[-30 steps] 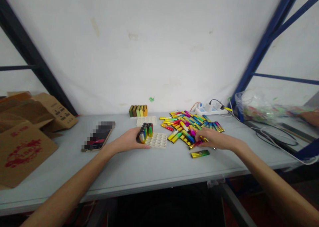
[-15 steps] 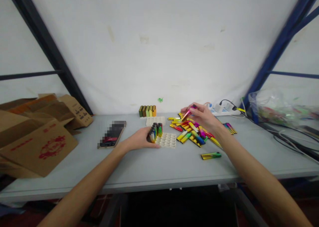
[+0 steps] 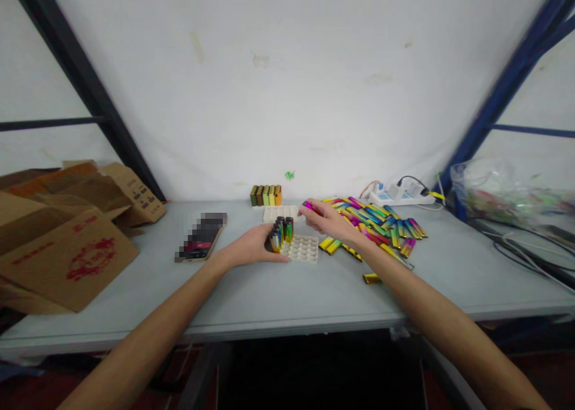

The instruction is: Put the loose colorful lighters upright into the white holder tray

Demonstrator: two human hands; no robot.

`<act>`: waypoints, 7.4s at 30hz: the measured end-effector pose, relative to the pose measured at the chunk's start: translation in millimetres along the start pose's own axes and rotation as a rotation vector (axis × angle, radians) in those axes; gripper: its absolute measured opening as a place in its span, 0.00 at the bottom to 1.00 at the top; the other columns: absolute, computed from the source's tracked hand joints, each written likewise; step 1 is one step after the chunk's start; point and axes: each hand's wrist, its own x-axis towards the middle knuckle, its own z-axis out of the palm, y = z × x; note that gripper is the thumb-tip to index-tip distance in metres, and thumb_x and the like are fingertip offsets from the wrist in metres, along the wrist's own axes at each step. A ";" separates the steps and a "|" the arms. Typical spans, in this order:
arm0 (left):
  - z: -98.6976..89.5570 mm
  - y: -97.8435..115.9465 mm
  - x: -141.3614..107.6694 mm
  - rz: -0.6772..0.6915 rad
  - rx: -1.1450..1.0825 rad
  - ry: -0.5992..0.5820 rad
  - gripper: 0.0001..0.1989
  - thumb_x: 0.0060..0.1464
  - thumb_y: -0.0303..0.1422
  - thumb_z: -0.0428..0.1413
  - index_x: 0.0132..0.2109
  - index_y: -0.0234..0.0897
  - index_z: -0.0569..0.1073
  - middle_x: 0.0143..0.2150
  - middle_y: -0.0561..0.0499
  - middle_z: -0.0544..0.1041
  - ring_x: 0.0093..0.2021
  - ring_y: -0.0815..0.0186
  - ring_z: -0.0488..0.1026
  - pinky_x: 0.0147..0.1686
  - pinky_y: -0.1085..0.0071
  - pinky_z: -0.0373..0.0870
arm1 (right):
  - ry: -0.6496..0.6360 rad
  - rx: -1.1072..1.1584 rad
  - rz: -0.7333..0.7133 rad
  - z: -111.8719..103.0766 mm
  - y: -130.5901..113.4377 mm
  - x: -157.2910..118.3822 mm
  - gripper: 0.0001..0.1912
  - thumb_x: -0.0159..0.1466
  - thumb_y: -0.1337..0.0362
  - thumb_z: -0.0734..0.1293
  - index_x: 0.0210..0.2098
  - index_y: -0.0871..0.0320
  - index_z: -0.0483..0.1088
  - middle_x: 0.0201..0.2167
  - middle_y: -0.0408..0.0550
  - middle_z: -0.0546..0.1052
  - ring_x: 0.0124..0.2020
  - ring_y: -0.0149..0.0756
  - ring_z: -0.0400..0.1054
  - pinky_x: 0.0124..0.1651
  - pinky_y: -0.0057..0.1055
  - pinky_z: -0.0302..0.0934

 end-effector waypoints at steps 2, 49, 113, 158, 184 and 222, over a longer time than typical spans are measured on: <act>-0.6 1.1 -0.2 0.004 -0.016 -0.009 0.42 0.42 0.56 0.68 0.59 0.38 0.73 0.59 0.44 0.78 0.58 0.47 0.74 0.60 0.57 0.69 | 0.073 -0.120 0.000 1.1 -0.9 0.7 0.26 0.69 0.41 0.60 0.28 0.56 0.62 0.20 0.36 0.58 0.23 0.27 0.52 0.26 0.26 0.46; -2.1 6.1 -0.8 0.022 0.020 0.003 0.40 0.43 0.55 0.69 0.57 0.36 0.74 0.54 0.43 0.81 0.51 0.48 0.78 0.55 0.59 0.72 | -0.097 -0.798 -0.165 26.5 4.8 -6.5 0.11 0.73 0.60 0.65 0.41 0.62 0.72 0.32 0.51 0.79 0.31 0.35 0.70 0.34 0.28 0.52; -2.6 1.7 0.4 -0.079 0.089 -0.021 0.44 0.40 0.61 0.66 0.56 0.35 0.73 0.57 0.38 0.78 0.55 0.45 0.76 0.58 0.55 0.71 | 0.291 -0.365 0.332 -148.9 19.9 -74.2 0.22 0.64 0.49 0.69 0.50 0.57 0.71 0.48 0.57 0.80 0.45 0.42 0.75 0.46 0.35 0.68; 1.9 -1.1 -0.3 0.026 -0.035 0.013 0.42 0.42 0.57 0.68 0.58 0.37 0.73 0.57 0.42 0.79 0.55 0.47 0.77 0.57 0.57 0.71 | 0.074 -0.645 -0.203 25.4 4.6 -18.2 0.19 0.76 0.51 0.58 0.32 0.56 0.65 0.24 0.41 0.68 0.25 0.33 0.60 0.32 0.30 0.51; 0.7 -5.5 0.2 0.048 0.001 0.023 0.38 0.42 0.56 0.68 0.55 0.38 0.75 0.54 0.44 0.81 0.51 0.48 0.78 0.54 0.58 0.73 | -0.222 -1.056 -0.038 48.2 -9.7 -14.3 0.24 0.75 0.49 0.58 0.47 0.64 0.73 0.40 0.60 0.81 0.39 0.44 0.76 0.36 0.31 0.57; -4.6 7.4 -0.2 -0.088 0.074 -0.009 0.43 0.39 0.61 0.67 0.54 0.35 0.76 0.54 0.40 0.80 0.50 0.46 0.78 0.53 0.56 0.74 | 0.217 -0.755 0.105 -103.2 28.7 -19.4 0.23 0.74 0.51 0.57 0.54 0.61 0.74 0.36 0.53 0.82 0.36 0.41 0.74 0.38 0.31 0.61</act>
